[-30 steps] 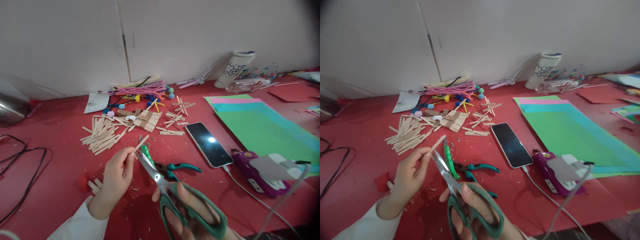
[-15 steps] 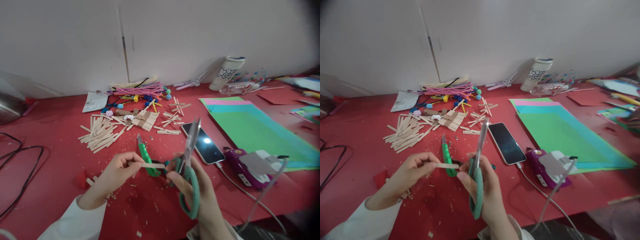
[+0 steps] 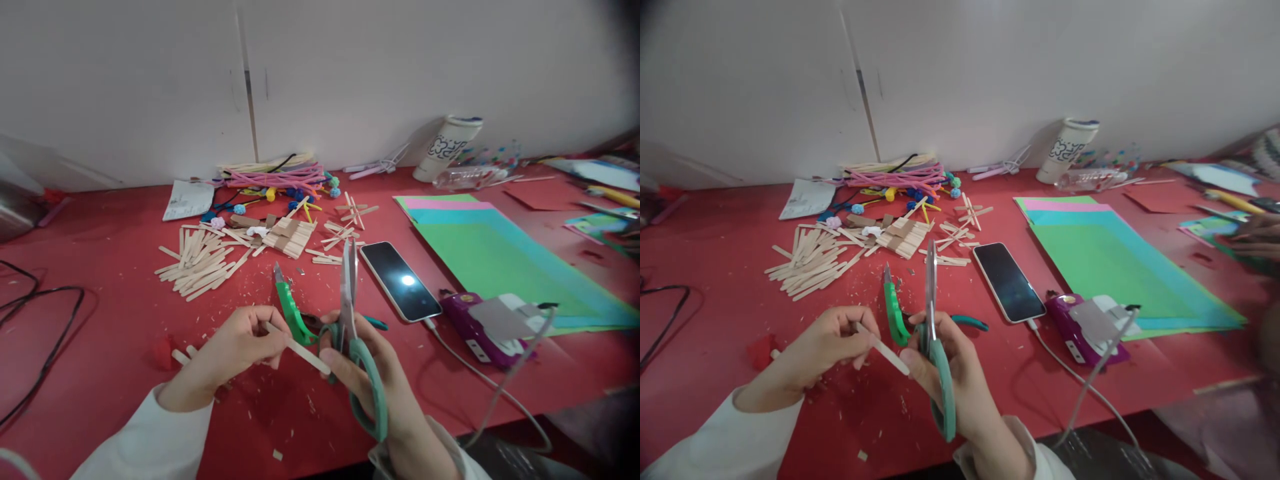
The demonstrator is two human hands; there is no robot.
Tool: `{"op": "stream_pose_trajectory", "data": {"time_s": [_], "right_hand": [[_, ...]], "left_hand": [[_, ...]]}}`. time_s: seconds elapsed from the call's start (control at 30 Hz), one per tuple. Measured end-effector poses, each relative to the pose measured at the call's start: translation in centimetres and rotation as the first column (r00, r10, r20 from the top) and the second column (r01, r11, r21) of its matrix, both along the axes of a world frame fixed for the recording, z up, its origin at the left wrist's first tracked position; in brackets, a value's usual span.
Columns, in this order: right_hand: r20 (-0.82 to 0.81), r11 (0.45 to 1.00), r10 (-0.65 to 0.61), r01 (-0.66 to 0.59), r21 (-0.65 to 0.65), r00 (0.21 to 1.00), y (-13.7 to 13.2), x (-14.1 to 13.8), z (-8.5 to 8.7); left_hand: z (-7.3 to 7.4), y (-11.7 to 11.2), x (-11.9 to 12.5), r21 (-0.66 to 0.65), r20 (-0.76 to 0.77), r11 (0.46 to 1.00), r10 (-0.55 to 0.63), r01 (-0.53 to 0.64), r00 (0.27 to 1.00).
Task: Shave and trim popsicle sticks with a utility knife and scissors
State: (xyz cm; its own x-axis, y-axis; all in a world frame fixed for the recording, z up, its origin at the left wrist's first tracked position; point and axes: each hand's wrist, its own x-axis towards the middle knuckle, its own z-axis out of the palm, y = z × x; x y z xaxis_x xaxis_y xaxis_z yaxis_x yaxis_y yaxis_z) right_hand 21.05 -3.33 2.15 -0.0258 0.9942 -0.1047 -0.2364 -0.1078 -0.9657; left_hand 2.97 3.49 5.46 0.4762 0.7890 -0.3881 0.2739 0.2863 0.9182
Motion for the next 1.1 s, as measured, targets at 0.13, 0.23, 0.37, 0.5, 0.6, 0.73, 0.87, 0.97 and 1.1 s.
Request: {"op": "stream_pose_trajectory", "data": {"time_s": [0.13, 0.23, 0.37, 0.5, 0.6, 0.73, 0.87, 0.97, 1.1], "right_hand": [[-0.04, 0.992, 0.109, -0.111, -0.052, 0.993, -0.1, -0.5, 0.2], [-0.058, 0.991, 0.105, -0.11, -0.073, 0.993, -0.2, -1.3, 0.5], [-0.047, 1.0, -0.024, 0.024, -0.006, 0.999, -0.1, -1.6, 0.5], [-0.013, 0.983, -0.166, 0.166, 0.072, 0.986, 0.2, -1.0, 0.1], [-0.019, 0.977, -0.198, 0.198, 0.079, 0.98, 0.4, -0.5, 0.1], [-0.069, 0.987, -0.154, 0.157, 0.034, 0.986, 0.6, -0.5, 0.0], [-0.13, 0.987, -0.135, 0.145, 0.072, 0.982, 0.7, -0.8, -0.3], [-0.147, 0.964, -0.222, 0.239, 0.112, 0.964, 0.9, -0.6, -0.5], [-0.11, 0.956, -0.266, 0.277, 0.1, 0.958, 0.8, 0.0, -0.5]], "left_hand": [[-1.1, -0.2, 0.6, -0.049, 0.128, 0.996, 0.083, -0.077, 0.988], [-1.5, -0.6, 1.1, -0.047, 0.175, 0.995, 0.095, -0.088, 0.98], [-1.4, -1.1, 1.3, 0.051, 0.184, 0.998, 0.029, -0.039, 0.983], [-1.1, -1.3, 1.2, 0.188, 0.055, 0.976, -0.127, 0.115, 0.99], [-1.0, -1.6, 1.1, 0.086, -0.03, 0.953, -0.288, 0.289, 0.957], [-0.9, -1.8, 0.9, 0.085, -0.073, 0.919, -0.379, 0.384, 0.923], [-0.9, -1.8, 0.7, 0.033, -0.046, 0.895, -0.444, 0.445, 0.895], [-1.0, -1.8, 0.8, -0.018, -0.033, 0.89, -0.456, 0.456, 0.889], [-1.0, -1.6, 0.8, 0.067, -0.053, 0.945, -0.317, 0.32, 0.947]]}}
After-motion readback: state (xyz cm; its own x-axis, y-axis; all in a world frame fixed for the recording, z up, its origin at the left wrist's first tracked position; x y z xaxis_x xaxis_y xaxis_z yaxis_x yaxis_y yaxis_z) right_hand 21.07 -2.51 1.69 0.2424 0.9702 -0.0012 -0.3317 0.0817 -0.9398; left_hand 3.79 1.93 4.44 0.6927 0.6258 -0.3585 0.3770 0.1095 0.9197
